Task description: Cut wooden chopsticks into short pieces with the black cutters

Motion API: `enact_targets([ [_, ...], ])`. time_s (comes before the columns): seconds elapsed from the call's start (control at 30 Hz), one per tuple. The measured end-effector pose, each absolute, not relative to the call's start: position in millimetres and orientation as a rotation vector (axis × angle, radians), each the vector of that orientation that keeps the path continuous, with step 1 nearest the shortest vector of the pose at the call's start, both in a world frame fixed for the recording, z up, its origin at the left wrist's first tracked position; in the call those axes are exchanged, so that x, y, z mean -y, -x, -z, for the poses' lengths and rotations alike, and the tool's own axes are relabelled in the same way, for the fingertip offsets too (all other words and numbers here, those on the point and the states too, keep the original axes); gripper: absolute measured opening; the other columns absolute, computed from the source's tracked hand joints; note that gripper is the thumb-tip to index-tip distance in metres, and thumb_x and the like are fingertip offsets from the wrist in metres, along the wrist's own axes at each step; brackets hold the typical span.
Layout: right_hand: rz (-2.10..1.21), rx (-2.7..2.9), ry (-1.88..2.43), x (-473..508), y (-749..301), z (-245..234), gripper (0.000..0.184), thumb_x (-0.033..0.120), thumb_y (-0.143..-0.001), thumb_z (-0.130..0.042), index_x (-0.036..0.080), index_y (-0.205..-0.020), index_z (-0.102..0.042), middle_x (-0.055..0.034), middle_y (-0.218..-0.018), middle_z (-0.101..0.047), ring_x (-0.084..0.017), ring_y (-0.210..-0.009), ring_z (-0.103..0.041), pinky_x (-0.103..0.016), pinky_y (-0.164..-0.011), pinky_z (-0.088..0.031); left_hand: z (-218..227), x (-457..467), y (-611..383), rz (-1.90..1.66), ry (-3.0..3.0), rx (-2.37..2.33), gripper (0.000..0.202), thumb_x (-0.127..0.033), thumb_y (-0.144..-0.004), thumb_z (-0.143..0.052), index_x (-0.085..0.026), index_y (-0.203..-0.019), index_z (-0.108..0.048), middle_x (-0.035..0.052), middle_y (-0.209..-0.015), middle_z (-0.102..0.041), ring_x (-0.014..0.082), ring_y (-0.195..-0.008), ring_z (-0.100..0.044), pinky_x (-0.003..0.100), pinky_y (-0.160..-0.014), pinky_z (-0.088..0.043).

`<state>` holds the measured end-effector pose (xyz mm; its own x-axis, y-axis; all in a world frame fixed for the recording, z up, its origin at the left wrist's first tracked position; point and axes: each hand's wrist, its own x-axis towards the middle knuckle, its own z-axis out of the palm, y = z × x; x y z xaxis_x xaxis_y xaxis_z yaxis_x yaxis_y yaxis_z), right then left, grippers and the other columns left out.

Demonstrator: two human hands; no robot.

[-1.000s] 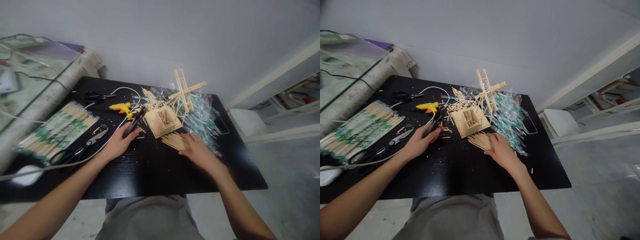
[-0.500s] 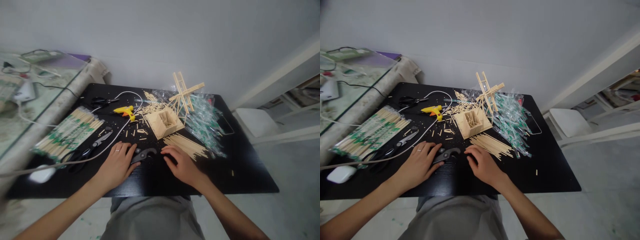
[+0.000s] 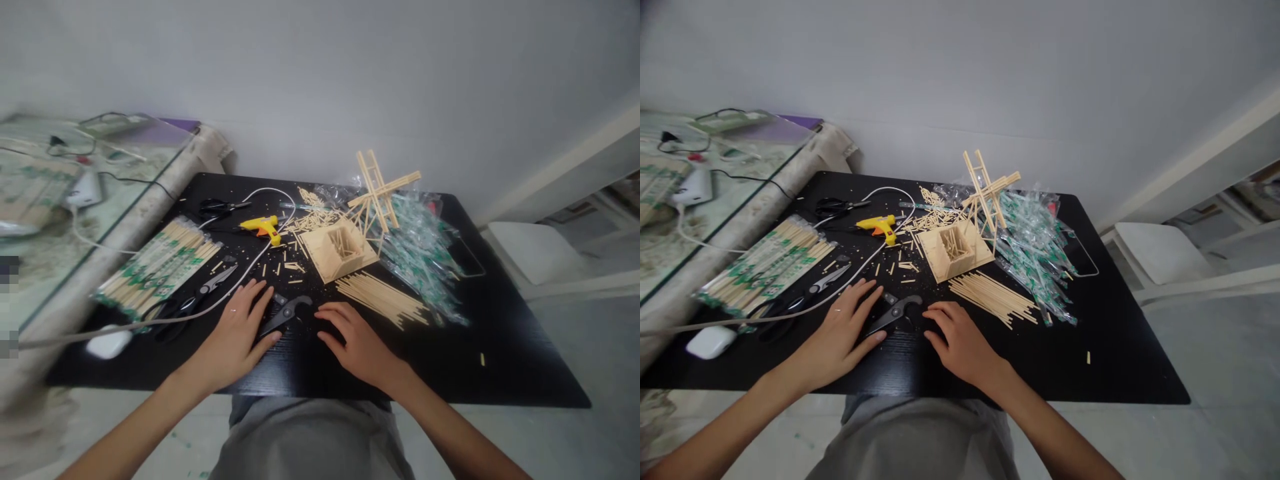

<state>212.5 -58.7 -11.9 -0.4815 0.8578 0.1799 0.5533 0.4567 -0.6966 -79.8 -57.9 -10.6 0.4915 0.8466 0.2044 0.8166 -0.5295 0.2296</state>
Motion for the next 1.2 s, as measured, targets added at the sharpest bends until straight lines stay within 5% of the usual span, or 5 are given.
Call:
enact_targets([
  [0.13,-0.806,2.158,1.196,60,-220,14,0.026,0.017,-0.099,-0.062,0.022,-0.123,-0.068,-0.0134,-0.128,-0.067,-0.028,-0.122,-0.065,-0.052,-0.108,-0.055,-8,68,130,-0.424,-2.484,-1.256,0.024,-0.033,-0.101,-0.051,-0.023,-0.105,-0.072,0.0089,-0.106,-0.075,0.0212,-0.097,-0.072,0.032,-0.086,-0.057],
  [0.27,-0.811,2.130,1.203,59,-224,17,0.022,0.017,-0.100,-0.060,0.022,-0.120,-0.069,-0.0129,-0.125,-0.068,-0.027,-0.119,-0.067,-0.052,-0.107,-0.055,-25,63,179,-0.352,-2.412,-1.588,0.046,-0.043,-0.097,-0.050,-0.022,-0.056,-0.055,0.0004,-0.051,-0.054,0.0146,-0.049,-0.053,0.027,-0.056,-0.040],
  [0.57,-0.907,2.078,1.205,62,-219,10,0.020,0.017,-0.098,-0.064,0.023,-0.116,-0.071,-0.0105,-0.126,-0.069,-0.025,-0.119,-0.067,-0.048,-0.107,-0.055,-52,0,191,0.001,-2.012,-2.269,0.031,-0.044,-0.094,-0.048,-0.018,-0.094,-0.066,0.0115,-0.100,-0.073,0.0267,-0.085,-0.066,0.028,-0.071,-0.042],
  [0.93,-1.017,2.006,1.157,64,-215,3,0.016,0.019,-0.096,-0.066,0.024,-0.110,-0.073,-0.0088,-0.119,-0.073,-0.024,-0.114,-0.070,-0.043,-0.104,-0.056,-50,-12,191,0.118,-2.017,-2.217,0.016,-0.032,-0.089,-0.051,-0.021,-0.078,-0.055,0.0046,-0.075,-0.063,0.0236,-0.071,-0.060,0.027,-0.066,-0.035],
  [1.2,-1.110,1.886,1.140,65,-214,0,0.016,0.017,-0.095,-0.066,0.023,-0.106,-0.075,-0.0078,-0.115,-0.075,-0.022,-0.106,-0.072,-0.039,-0.096,-0.059,-80,9,212,-0.399,-1.623,-2.469,0.036,-0.055,-0.089,-0.052,-0.021,-0.093,-0.064,-0.0024,-0.076,-0.069,0.0183,-0.072,-0.062,0.023,-0.067,-0.039],
])
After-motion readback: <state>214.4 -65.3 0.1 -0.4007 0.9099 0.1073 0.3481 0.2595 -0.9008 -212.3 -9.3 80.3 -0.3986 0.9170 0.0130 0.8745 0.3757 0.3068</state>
